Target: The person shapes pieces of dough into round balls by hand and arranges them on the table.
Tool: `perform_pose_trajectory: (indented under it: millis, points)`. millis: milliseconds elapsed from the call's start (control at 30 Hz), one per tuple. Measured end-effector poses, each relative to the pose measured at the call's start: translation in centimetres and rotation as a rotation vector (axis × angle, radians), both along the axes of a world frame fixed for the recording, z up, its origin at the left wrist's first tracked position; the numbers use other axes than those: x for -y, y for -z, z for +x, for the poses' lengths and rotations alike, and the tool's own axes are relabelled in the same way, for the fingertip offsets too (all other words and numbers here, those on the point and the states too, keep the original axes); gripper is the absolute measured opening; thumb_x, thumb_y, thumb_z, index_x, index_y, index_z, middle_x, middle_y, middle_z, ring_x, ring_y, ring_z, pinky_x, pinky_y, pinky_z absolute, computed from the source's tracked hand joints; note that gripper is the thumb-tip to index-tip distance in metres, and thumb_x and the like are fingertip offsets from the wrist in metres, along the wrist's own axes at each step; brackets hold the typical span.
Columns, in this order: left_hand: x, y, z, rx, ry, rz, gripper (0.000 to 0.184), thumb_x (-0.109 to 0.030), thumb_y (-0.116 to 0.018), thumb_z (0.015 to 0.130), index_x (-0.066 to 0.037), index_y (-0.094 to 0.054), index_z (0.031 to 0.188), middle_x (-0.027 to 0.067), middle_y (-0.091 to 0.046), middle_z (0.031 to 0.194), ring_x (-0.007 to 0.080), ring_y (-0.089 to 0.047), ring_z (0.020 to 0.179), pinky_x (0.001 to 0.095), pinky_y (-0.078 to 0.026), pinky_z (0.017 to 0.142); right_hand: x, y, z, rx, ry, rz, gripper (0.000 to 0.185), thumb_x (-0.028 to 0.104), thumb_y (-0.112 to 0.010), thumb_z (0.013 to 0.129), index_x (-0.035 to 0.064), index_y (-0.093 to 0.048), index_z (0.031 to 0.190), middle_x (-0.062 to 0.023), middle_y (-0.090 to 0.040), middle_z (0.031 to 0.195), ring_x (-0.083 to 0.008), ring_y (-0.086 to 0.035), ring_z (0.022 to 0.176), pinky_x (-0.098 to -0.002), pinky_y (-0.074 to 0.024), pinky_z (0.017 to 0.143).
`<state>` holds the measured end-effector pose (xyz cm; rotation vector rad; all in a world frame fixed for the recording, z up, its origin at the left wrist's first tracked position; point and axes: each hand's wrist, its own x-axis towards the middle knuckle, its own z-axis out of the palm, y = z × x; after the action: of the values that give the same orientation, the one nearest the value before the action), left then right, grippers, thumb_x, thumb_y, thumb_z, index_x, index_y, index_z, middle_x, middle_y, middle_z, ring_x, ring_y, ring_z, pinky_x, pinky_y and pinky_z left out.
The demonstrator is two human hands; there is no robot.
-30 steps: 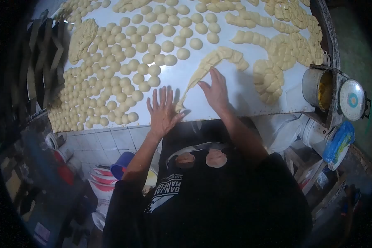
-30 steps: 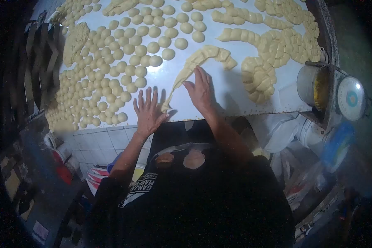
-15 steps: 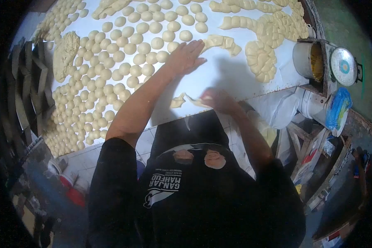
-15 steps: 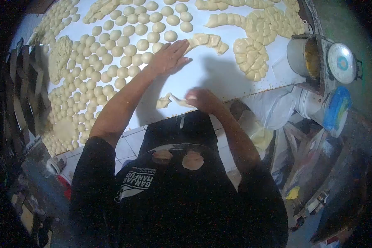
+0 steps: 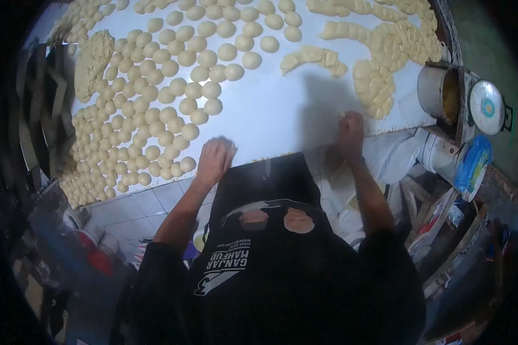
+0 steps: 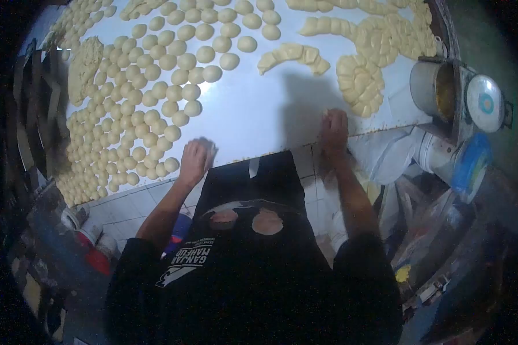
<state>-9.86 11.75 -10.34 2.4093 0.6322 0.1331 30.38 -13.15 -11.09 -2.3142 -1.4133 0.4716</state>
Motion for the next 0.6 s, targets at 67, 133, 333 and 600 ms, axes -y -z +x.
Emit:
perform_pose_trajectory:
  millis: [67,133,333,600]
  points:
    - [-0.2,0.3,0.1,0.042,0.065,0.081,0.034,-0.029,-0.075,0.099,-0.007,-0.066,0.124,0.0128,-0.065,0.135,0.0343,-0.06,0.126,0.0502,-0.047,0.105,0.1,0.1,0.1,0.136,-0.362,0.099,0.017,0.008,-0.069,0.093,0.0064,-0.069,0.109,-0.0174,-0.069,0.115,-0.0398,-0.064,0.115,-0.0564,-0.0504,0.104]
    - [-1.4,0.1,4.2,0.047,0.181,0.266,0.046,-0.038,-0.075,0.098,-0.006,-0.064,0.13,0.0149,-0.063,0.137,0.0358,-0.059,0.124,0.0522,-0.044,0.104,-3.9,-1.2,-1.6,0.111,-0.742,0.236,0.017,0.012,-0.072,0.093,0.0055,-0.068,0.108,-0.0156,-0.066,0.107,-0.0381,-0.063,0.104,-0.0584,-0.0503,0.094]
    - [3.8,-0.7,13.7,-0.016,-0.207,-0.055,0.032,-0.028,-0.07,0.099,-0.007,-0.065,0.123,0.0173,-0.065,0.119,0.038,-0.06,0.112,0.0521,-0.045,0.097,-13.9,-0.8,-9.6,0.051,-0.152,0.229,0.027,0.024,-0.081,0.088,0.0074,-0.067,0.104,-0.0144,-0.062,0.106,-0.0373,-0.059,0.102,-0.0525,-0.0444,0.091]
    - [0.0,0.6,13.1,0.187,-0.285,0.21,0.026,-0.028,-0.081,0.092,-0.009,-0.067,0.104,0.0117,-0.063,0.104,0.0355,-0.06,0.102,0.0524,-0.046,0.089,-14.7,0.1,-3.9,0.072,-0.43,0.196,0.03,0.031,-0.084,0.087,0.008,-0.067,0.096,-0.0162,-0.061,0.096,-0.0396,-0.06,0.096,-0.0535,-0.0448,0.088]
